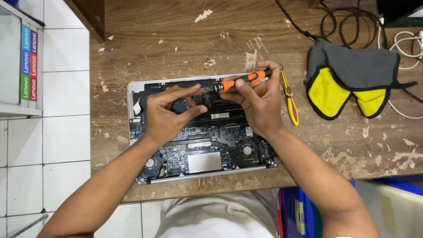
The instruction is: Using a screwdriver to remove internal screws and the battery from a laptop chassis.
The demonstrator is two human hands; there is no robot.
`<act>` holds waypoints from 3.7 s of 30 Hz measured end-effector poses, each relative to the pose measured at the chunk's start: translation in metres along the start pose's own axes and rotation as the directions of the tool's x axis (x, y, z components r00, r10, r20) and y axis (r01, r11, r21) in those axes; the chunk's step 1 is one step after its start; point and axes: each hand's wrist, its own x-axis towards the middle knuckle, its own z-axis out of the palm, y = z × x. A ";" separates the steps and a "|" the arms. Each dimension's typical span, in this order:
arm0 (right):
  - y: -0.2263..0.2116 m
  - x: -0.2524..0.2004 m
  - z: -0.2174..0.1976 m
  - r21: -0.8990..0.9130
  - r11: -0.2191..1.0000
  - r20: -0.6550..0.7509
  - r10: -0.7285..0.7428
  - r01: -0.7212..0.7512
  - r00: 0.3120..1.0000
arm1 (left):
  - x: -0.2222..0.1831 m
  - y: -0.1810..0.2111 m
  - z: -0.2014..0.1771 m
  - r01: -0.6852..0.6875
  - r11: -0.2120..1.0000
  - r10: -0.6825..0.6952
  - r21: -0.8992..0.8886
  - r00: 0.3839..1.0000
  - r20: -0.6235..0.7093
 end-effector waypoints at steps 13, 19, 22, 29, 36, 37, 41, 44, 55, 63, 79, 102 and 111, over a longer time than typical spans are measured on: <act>-0.079 0.015 -0.077 -0.587 0.726 0.236 -0.268 0.357 0.934 | 0.002 0.001 0.015 -0.383 0.699 -0.105 0.604 0.781 0.616; -0.062 0.011 -0.102 -0.580 0.661 0.429 -0.250 0.476 0.868 | 0.015 0.009 0.041 -0.393 0.585 -0.310 0.710 0.700 0.643; -0.061 0.013 -0.092 -0.553 0.634 0.504 -0.263 0.541 0.823 | 0.025 0.005 0.060 -0.442 0.624 -0.257 0.644 0.663 0.704; -0.054 0.014 -0.090 -0.614 0.542 0.529 -0.256 0.573 0.809 | 0.041 0.006 0.077 -0.474 0.661 -0.189 0.582 0.646 0.740; -0.053 0.017 -0.090 -0.641 0.497 0.548 -0.237 0.585 0.802 | 0.044 0.003 0.074 -0.503 0.652 -0.158 0.567 0.641 0.751; -0.052 0.017 -0.090 -0.642 0.496 0.548 -0.236 0.584 0.803 | 0.044 0.002 0.074 -0.502 0.653 -0.158 0.566 0.641 0.751; -0.052 0.017 -0.093 -0.647 0.491 0.564 -0.206 0.583 0.799 | 0.042 -0.001 0.074 -0.526 0.627 -0.140 0.574 0.649 0.748; -0.056 0.019 -0.092 -0.613 0.530 0.600 -0.170 0.586 0.782 | 0.043 0.000 0.073 -0.528 0.626 -0.138 0.574 0.650 0.748; -0.054 0.018 -0.101 -0.637 0.348 0.695 -0.129 0.688 0.708 | 0.038 -0.007 0.071 -0.534 0.628 -0.116 0.566 0.655 0.747; -0.070 0.022 -0.072 -0.553 0.569 0.677 -0.120 0.609 0.727 | 0.037 -0.009 0.069 -0.548 0.623 -0.085 0.558 0.661 0.745; -0.052 0.018 -0.085 -0.589 0.543 0.610 -0.188 0.599 0.770 | 0.029 -0.012 0.072 -0.616 0.505 -0.096 0.605 0.657 0.748; -0.047 0.014 -0.089 -0.674 0.333 0.614 -0.242 0.659 0.751 | 0.030 -0.012 0.069 -0.506 0.661 -0.132 0.554 0.648 0.750; -0.042 0.010 -0.087 -0.687 0.303 0.605 -0.266 0.660 0.751 | 0.007 -0.005 0.042 -0.558 0.567 -0.129 0.605 0.666 0.735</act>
